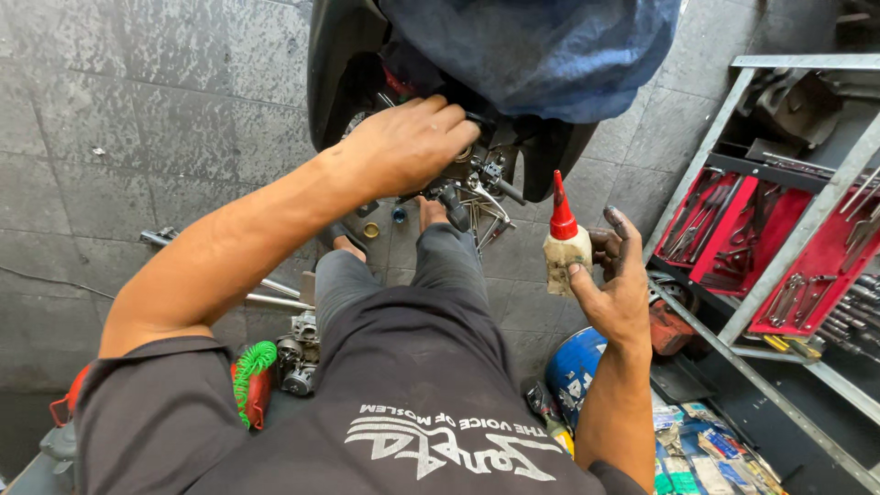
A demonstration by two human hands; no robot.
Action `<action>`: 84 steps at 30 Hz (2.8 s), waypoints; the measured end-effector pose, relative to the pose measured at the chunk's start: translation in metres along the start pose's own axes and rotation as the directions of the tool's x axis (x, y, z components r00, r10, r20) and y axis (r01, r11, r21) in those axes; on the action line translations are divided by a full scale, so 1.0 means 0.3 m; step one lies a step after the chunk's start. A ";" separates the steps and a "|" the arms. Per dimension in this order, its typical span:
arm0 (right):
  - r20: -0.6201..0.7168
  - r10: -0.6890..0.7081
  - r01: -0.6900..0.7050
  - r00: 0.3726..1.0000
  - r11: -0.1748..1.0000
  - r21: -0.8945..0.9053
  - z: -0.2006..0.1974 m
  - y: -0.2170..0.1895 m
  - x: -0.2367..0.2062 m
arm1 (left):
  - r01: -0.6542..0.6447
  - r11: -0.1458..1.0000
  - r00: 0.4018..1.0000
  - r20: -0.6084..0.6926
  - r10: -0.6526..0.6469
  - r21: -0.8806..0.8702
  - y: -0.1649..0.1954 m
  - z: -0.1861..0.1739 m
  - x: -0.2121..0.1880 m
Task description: The person sits on the workshop floor and applies grease by hand to a bearing race, working the grease around the ring. They then fit the greased bearing onto the steering stem of a disassembled motorcycle and press it into place, holding a grease tube nearby.
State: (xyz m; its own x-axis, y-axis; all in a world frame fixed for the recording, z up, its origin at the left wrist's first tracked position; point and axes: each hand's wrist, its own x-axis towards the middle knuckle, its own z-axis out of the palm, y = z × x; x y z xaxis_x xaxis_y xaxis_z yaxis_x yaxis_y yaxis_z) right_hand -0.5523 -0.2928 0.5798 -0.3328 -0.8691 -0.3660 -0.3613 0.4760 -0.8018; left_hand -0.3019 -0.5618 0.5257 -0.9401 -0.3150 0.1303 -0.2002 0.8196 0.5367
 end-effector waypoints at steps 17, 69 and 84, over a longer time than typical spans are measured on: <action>-0.071 0.025 -0.018 0.997 0.994 0.110 0.002 0.079 -0.075 | 0.040 0.998 0.997 0.058 -0.043 0.038 0.075 0.010 0.046; -0.136 0.009 0.023 0.991 0.972 0.234 0.013 0.001 -0.061 | 0.414 0.876 0.900 0.257 -0.352 -0.249 0.003 -0.051 0.113; 0.111 -0.025 0.044 0.993 0.984 -0.170 0.152 -0.106 0.110 | 0.317 0.901 0.948 0.139 -0.288 -0.296 -0.084 0.005 0.072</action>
State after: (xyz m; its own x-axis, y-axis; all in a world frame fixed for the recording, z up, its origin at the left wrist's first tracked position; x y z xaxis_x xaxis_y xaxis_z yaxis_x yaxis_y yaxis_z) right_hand -0.5121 -0.3427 0.5718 -0.2244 -0.8904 -0.3960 -0.5186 0.4532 -0.7251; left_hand -0.3175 -0.5886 0.5136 -0.8716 -0.4677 -0.1467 -0.3966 0.4971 0.7717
